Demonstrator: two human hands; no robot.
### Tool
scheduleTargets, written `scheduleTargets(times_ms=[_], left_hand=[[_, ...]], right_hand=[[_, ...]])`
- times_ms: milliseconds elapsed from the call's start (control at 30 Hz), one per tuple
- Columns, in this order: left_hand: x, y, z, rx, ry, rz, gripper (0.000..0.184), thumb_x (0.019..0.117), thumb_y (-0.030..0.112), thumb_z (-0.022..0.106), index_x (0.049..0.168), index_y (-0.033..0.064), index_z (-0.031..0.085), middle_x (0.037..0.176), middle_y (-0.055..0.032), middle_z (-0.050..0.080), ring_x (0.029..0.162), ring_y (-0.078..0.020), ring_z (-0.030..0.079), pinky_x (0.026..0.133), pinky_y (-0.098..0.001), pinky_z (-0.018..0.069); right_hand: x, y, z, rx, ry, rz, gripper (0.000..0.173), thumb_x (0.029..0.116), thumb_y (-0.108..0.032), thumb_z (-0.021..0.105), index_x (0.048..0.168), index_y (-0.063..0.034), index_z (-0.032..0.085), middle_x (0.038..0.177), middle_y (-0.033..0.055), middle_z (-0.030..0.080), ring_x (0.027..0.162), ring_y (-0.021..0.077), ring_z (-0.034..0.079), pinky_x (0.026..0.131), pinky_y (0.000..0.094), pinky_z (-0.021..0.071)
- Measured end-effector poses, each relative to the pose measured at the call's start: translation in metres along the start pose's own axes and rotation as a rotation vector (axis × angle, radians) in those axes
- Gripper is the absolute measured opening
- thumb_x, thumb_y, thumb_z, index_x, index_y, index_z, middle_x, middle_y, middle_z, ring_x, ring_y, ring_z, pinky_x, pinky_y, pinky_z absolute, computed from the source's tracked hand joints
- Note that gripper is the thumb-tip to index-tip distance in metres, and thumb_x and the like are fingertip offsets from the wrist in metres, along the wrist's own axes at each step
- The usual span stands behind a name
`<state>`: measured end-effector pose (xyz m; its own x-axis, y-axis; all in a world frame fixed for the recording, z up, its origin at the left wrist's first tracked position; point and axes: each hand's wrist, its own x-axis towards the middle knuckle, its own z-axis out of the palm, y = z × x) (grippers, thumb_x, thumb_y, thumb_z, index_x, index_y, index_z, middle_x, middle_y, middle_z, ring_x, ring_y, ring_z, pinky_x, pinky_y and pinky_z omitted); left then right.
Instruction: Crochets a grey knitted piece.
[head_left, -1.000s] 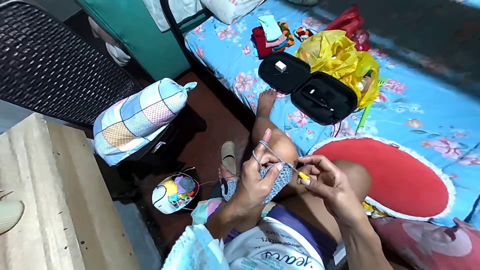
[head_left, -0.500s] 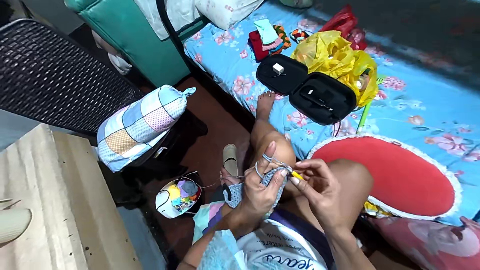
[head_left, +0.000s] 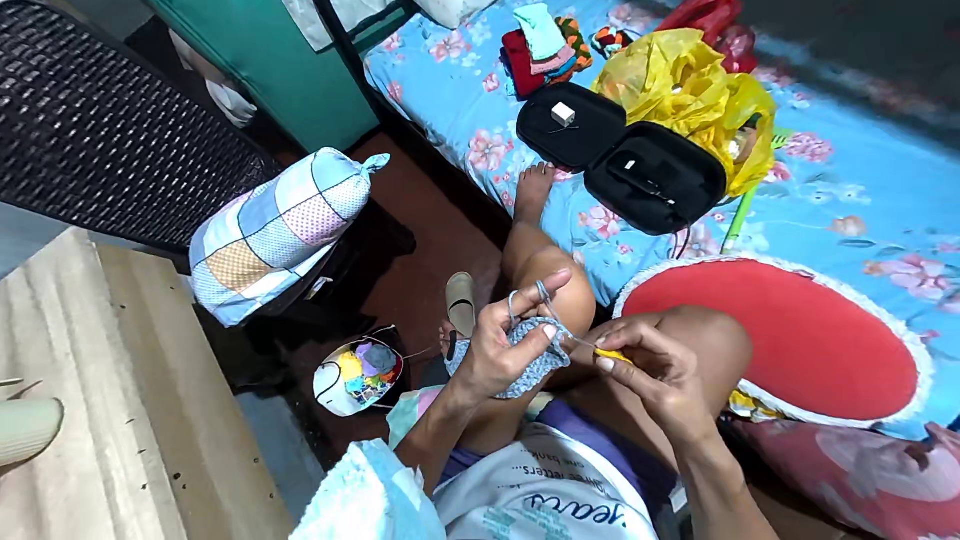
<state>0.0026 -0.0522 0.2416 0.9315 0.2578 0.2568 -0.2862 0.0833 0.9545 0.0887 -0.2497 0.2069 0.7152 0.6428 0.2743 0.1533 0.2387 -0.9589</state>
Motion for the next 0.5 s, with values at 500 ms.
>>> scheduleTargets(times_ms=[500], left_hand=[[-0.004, -0.002, 0.019, 0.028, 0.07, 0.12, 0.044, 0.0899, -0.003, 0.061, 0.133, -0.0093, 0.059, 0.097, 0.0008, 0.073, 0.087, -0.0007, 0.067, 0.083, -0.022, 0.0573]], right_hand=[[0.004, -0.006, 0.026, -0.106, 0.172, -0.114, 0.013, 0.0919, -0.007, 0.065, 0.105, -0.0079, 0.068, 0.099, -0.003, 0.07, 0.085, -0.004, 0.064, 0.074, 0.01, 0.053]])
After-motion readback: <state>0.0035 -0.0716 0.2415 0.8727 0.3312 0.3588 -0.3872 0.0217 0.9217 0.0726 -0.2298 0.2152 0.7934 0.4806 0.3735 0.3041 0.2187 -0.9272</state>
